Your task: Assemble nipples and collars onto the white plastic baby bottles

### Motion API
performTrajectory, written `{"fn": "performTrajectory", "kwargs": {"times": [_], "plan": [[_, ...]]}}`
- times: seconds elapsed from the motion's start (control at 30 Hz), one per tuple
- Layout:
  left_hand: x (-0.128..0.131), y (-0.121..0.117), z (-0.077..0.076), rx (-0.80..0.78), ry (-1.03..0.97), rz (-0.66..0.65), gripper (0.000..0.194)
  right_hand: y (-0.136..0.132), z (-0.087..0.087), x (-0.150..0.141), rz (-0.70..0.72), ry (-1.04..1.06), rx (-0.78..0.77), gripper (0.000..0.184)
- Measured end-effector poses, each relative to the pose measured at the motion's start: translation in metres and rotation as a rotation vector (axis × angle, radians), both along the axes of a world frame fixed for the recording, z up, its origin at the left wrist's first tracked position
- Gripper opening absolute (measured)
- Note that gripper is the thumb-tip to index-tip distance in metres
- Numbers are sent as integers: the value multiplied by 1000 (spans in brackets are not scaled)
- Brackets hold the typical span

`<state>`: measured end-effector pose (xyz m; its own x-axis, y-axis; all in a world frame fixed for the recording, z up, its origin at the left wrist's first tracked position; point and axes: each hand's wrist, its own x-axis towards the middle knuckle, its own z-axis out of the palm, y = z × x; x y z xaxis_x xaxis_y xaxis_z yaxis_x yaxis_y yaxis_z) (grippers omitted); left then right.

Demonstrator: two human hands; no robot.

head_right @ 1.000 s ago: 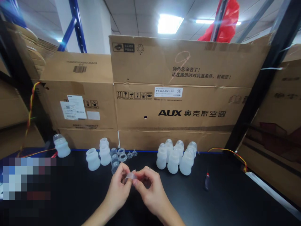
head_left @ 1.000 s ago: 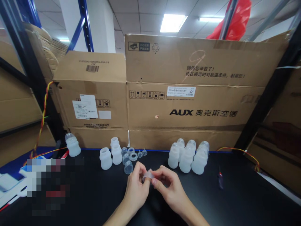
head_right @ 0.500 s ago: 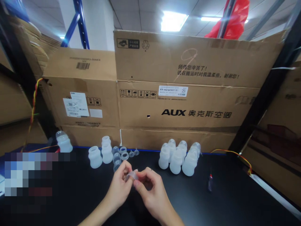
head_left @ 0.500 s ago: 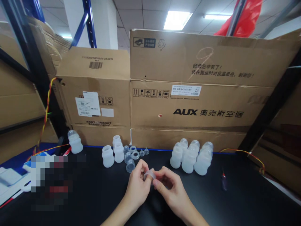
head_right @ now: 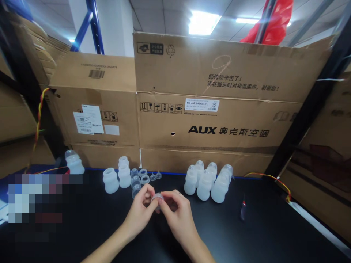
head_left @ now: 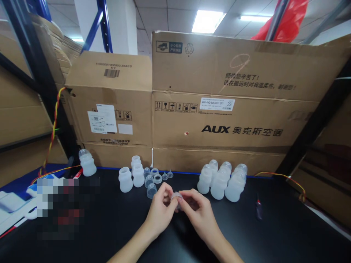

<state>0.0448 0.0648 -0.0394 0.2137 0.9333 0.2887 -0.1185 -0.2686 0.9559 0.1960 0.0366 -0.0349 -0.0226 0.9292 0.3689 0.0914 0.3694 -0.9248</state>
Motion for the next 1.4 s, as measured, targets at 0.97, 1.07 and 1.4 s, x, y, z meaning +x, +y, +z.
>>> {"fn": "performTrajectory", "kwargs": {"times": [0.97,1.07,1.4], "plan": [[0,-2,-6,210,304,134,9,3,2,-3,-30,317,-292,55],[-3,-1,-6,251,341,165,13,4,4,-1,60,484,-447,57],[-30,10,12,709,688,206,41,4,-2,1,131,553,-437,43]]}}
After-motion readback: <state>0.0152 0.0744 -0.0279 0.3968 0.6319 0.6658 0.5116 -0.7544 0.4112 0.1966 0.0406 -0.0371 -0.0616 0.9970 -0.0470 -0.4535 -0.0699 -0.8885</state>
